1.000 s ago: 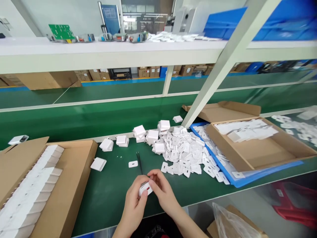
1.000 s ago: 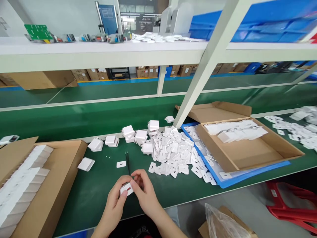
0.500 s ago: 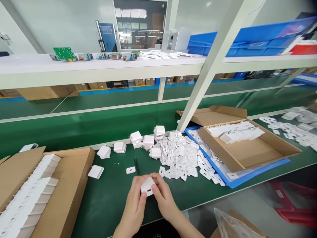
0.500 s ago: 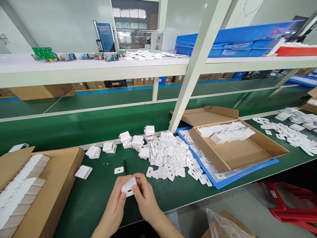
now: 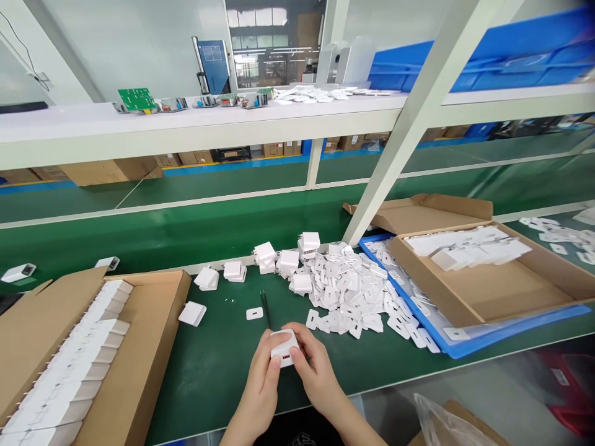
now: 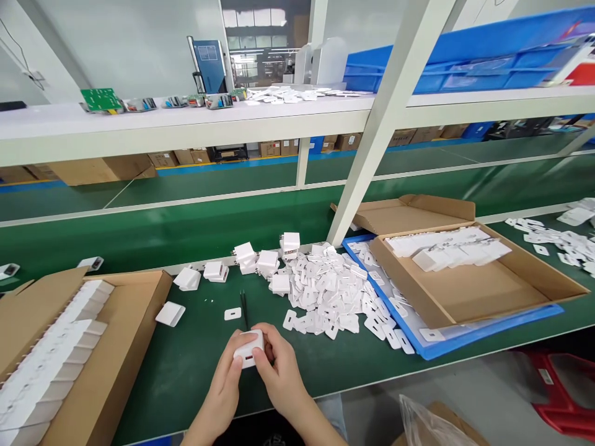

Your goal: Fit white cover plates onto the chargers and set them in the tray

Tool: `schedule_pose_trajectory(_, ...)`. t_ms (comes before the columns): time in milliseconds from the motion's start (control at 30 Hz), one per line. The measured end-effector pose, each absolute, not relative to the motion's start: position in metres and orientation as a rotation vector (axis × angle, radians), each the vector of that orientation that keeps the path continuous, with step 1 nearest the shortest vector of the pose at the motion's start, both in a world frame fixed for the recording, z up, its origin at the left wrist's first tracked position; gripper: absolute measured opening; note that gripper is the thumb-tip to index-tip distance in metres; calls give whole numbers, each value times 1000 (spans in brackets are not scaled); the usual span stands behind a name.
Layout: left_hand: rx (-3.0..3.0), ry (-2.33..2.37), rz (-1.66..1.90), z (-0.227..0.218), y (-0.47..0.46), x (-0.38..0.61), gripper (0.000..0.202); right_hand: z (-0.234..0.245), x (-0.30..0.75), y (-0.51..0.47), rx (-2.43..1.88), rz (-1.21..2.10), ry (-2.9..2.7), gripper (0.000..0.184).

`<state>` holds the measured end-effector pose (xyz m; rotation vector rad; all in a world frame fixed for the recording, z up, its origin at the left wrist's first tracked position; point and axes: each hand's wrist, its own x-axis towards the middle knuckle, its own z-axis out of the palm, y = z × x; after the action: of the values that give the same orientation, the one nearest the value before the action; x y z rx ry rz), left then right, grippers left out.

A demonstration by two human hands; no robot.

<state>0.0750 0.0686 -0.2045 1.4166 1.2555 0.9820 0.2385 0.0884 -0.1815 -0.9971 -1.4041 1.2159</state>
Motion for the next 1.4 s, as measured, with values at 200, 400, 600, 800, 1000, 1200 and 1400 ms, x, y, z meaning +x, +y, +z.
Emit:
schedule_pose_trajectory(200,1476,1282,1008,-200,73,77,55,-195,238,89,-988,1197,-1387,38)
schedule_pose_trajectory(400,1668,1253,1089,-189,81,79,50,-195,239,91,-986,1288,-1389,41)
schedule_pose_trajectory(600,1694,1244,1049,-192,78,74,47,-204,237,89,-990,1264,-1366,43)
schedule_pose_trajectory(800,1677,1275,991,-203,70,69,53,-204,236,86,-971,1291,-1379,46)
schedule_pose_trajectory(1000,1715,1241,1172,-197,64,75,49,-200,241,80,-903,1223,-1449,41)
schedule_pose_trajectory(1200,1440,1196,1151,-180,63,82,58,-204,240,77,-900,1100,-1503,41)
schedule_pose_trajectory(1400,802,1118,1166,-177,62,95,63,-208,234,80,-931,1016,-1620,45)
